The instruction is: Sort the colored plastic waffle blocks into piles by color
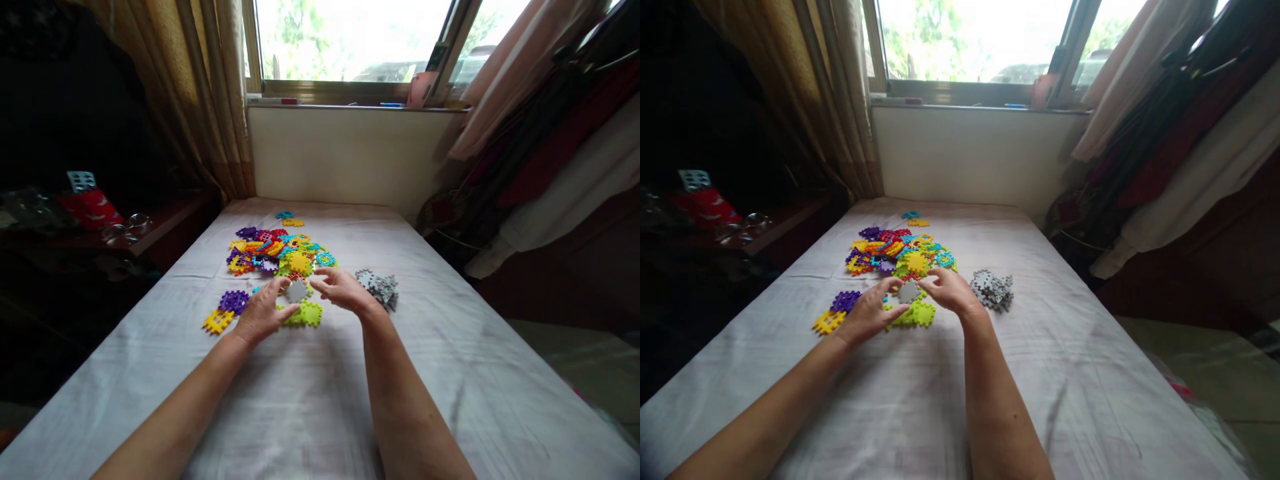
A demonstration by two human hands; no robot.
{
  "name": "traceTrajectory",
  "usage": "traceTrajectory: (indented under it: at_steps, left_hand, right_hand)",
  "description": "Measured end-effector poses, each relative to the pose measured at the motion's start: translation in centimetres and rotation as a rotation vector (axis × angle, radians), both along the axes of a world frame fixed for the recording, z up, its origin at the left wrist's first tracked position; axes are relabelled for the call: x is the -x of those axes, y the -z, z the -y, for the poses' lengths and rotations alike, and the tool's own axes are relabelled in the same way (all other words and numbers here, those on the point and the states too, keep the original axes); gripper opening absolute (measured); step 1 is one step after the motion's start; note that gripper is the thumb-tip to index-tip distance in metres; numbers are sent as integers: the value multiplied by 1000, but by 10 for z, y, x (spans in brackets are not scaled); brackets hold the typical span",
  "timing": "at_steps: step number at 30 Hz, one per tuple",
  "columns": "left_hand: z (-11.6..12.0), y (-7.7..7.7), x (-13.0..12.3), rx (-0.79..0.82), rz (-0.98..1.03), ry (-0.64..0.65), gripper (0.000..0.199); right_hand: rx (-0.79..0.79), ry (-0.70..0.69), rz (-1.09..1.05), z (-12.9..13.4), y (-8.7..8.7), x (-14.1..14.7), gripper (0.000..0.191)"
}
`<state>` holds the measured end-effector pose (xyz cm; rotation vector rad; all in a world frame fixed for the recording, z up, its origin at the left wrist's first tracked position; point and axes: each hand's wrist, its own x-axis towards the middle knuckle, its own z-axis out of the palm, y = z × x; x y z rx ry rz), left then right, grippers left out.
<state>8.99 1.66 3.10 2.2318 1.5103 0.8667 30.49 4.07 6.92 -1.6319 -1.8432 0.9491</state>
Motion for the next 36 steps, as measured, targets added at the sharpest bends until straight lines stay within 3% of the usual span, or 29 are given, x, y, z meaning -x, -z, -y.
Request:
traceTrajectory:
  at_steps: [3, 5, 7, 12, 16, 21, 26, 31, 36]
  left_hand:
    - [4, 10, -15, -94, 25, 26, 46]
    - [3, 14, -16, -146, 8, 39, 50]
    - [2, 16, -10, -201, -34, 52, 53]
    - [7, 20, 25, -315, -133, -17, 41]
    - [12, 20, 57, -370, -184, -132, 39]
    - [9, 20, 86, -427, -155, -228, 34]
    - [2, 24, 107, -413, -77, -317, 35]
    - [-1, 28, 113, -352, 17, -413, 34]
    - [0, 30, 112, -338, 59, -416, 32]
  right_hand:
    - [2, -72, 13, 1, 4, 15, 39]
    - [-22, -52, 34, -1, 4, 9, 40]
    - [-55, 45, 76, -4, 2, -9, 42]
    - [-66, 465, 349, -5, 1, -74, 44]
    - [15, 558, 458, 0, 3, -98, 45]
    - [-9, 617, 621, 9, 5, -85, 61]
    - [-35, 606, 653, 21, 32, -55, 88]
    - [-159, 633, 728, 15, 60, -39, 77]
    - [-197, 691, 737, -22, 66, -56, 74]
